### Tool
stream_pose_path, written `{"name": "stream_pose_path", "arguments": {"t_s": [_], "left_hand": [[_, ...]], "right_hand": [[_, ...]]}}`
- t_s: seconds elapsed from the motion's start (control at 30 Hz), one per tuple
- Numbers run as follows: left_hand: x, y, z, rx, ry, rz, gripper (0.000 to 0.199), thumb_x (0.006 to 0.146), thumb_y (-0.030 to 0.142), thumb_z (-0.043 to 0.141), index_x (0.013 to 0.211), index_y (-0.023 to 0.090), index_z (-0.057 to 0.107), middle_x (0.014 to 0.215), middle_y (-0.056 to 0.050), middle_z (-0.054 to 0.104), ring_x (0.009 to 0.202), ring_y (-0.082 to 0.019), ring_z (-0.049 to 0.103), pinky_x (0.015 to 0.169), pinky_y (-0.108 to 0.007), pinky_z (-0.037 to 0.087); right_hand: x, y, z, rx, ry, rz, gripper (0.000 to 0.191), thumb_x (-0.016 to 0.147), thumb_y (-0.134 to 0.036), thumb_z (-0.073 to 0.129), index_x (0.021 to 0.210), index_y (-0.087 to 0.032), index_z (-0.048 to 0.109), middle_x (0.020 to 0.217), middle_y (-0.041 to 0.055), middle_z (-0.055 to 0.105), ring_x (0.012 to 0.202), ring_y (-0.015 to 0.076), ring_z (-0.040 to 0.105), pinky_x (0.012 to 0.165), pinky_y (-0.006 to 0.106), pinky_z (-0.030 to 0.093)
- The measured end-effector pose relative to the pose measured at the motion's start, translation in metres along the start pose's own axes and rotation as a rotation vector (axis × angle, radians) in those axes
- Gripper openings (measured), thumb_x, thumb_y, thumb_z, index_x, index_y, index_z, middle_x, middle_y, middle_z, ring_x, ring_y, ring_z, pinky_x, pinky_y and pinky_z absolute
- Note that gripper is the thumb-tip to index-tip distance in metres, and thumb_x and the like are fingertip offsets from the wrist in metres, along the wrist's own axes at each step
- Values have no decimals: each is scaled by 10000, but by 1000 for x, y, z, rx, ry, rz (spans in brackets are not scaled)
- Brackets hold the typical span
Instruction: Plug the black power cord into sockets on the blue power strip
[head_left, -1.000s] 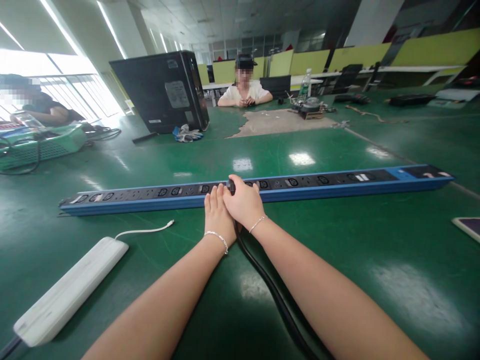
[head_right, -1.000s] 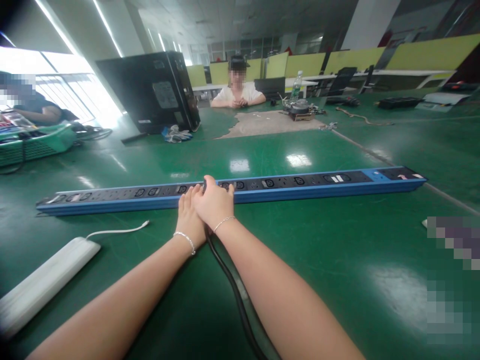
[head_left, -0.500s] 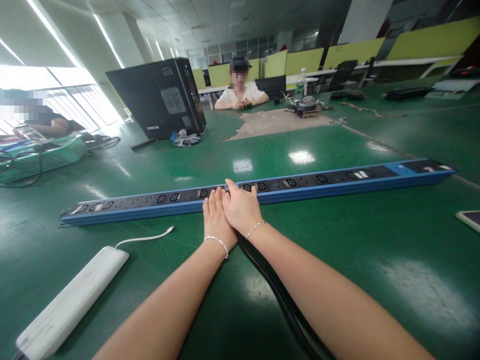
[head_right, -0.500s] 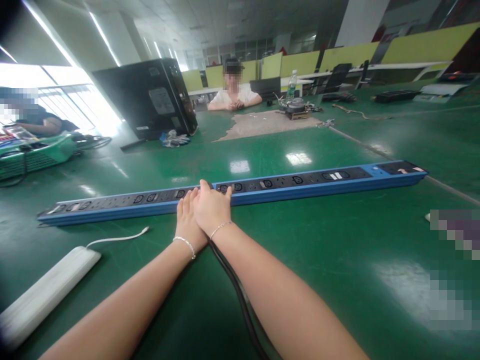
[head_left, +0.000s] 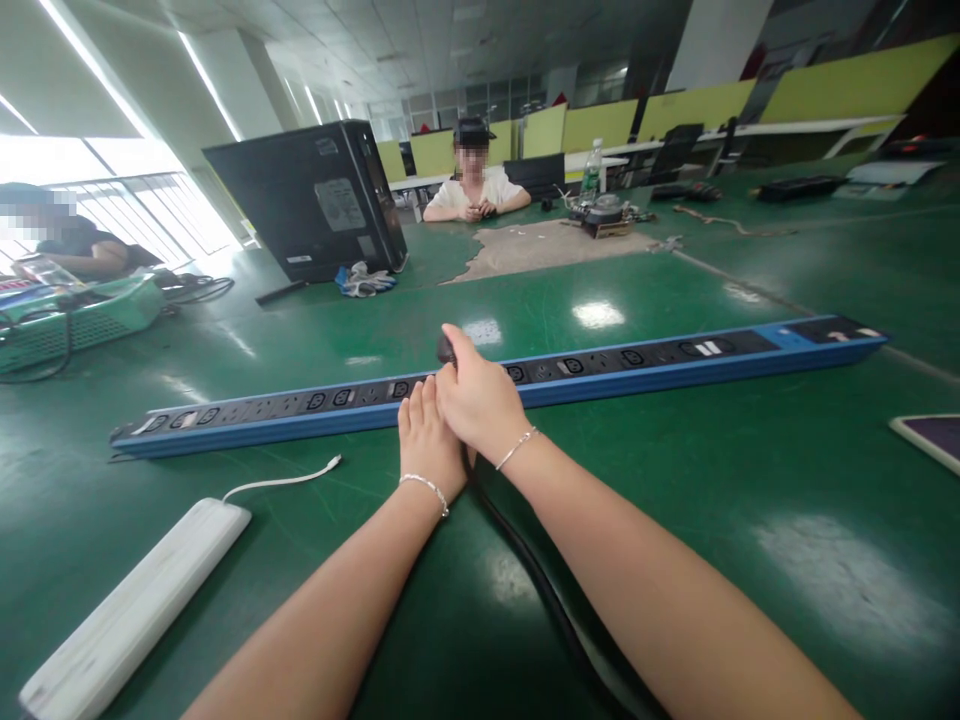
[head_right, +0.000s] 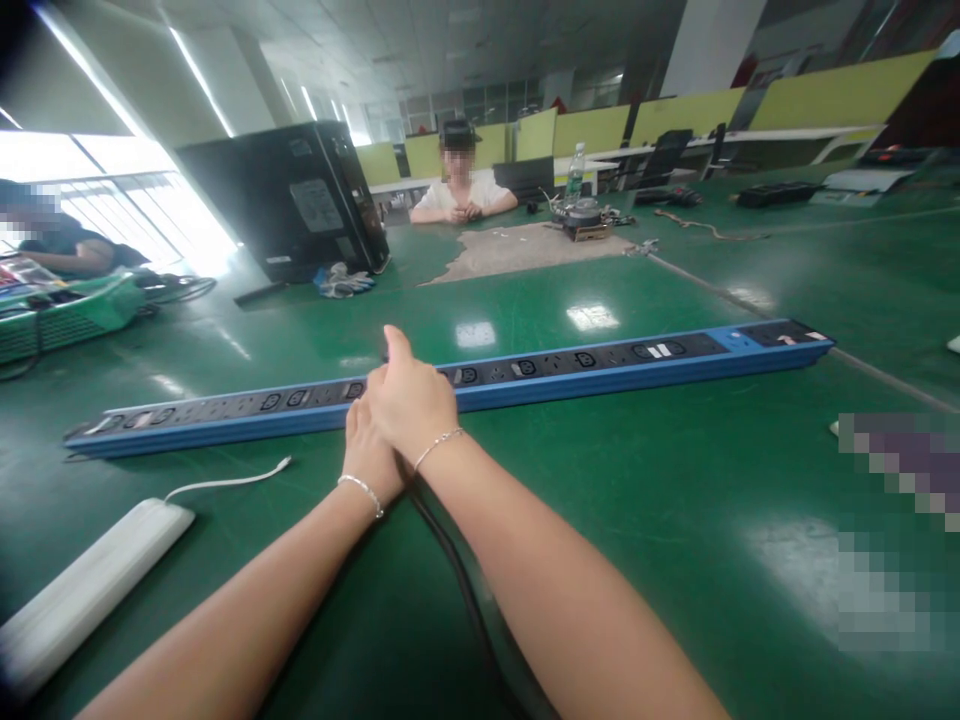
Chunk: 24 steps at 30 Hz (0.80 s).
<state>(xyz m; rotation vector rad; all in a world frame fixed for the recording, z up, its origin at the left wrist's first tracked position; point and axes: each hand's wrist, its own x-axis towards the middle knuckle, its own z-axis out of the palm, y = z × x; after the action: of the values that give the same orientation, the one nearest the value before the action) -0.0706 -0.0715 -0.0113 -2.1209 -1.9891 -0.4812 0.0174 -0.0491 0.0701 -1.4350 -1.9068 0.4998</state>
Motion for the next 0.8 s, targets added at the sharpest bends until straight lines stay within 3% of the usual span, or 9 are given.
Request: {"name": "stream_pose_path", "arguments": {"t_s": [0.1,0.2,0.33,0.5,0.63,0.8], "left_hand": [[1,4,-2,-24,56,-53,649,739,245,491,1321,-4,349,1401,-228,384,1335,-330,277,1089,-484,227],[3,4,1,-54,121,-83,571,732,219,477,1264,23,408,1368,-200,439,1310,-304,328,1078,-469,258],[3,2,3,-42,148,-37,504,721,210,484,1207,76,463,1352,-180,452,1286,-309,354,1050,-485,287],[2,4,-2,-17,172,35,466,749,227,483,1196,98,513,1248,-174,488,1218,-304,392,1011,-458,330],[2,5,-5,10,166,22,469,762,234,484,1219,141,531,1100,-151,516,1075,-292,457,945,-460,369],[1,7,-6,-21,140,86,471,774,237,483,1241,202,531,1068,-118,505,1033,-268,456,926,-423,381]], "right_hand": [[21,27,-24,38,30,77,455,842,-279,350,1248,-170,524,1048,84,662,926,201,610,804,292,444],[35,51,-53,101,-39,166,377,813,-252,387,1091,-132,612,786,66,674,677,162,613,636,244,445],[38,73,-76,123,-179,320,354,754,-165,433,1057,-118,610,524,-14,543,422,105,489,440,207,343],[35,86,-84,54,-255,365,339,752,-160,435,1040,-109,608,483,-39,491,337,86,390,378,222,290],[38,96,-86,-44,-254,368,359,761,-176,424,1063,-113,607,518,-27,520,346,88,409,393,222,312],[39,101,-81,-166,-299,348,401,779,-216,394,1103,-128,614,637,18,622,392,100,464,439,225,352]]}}
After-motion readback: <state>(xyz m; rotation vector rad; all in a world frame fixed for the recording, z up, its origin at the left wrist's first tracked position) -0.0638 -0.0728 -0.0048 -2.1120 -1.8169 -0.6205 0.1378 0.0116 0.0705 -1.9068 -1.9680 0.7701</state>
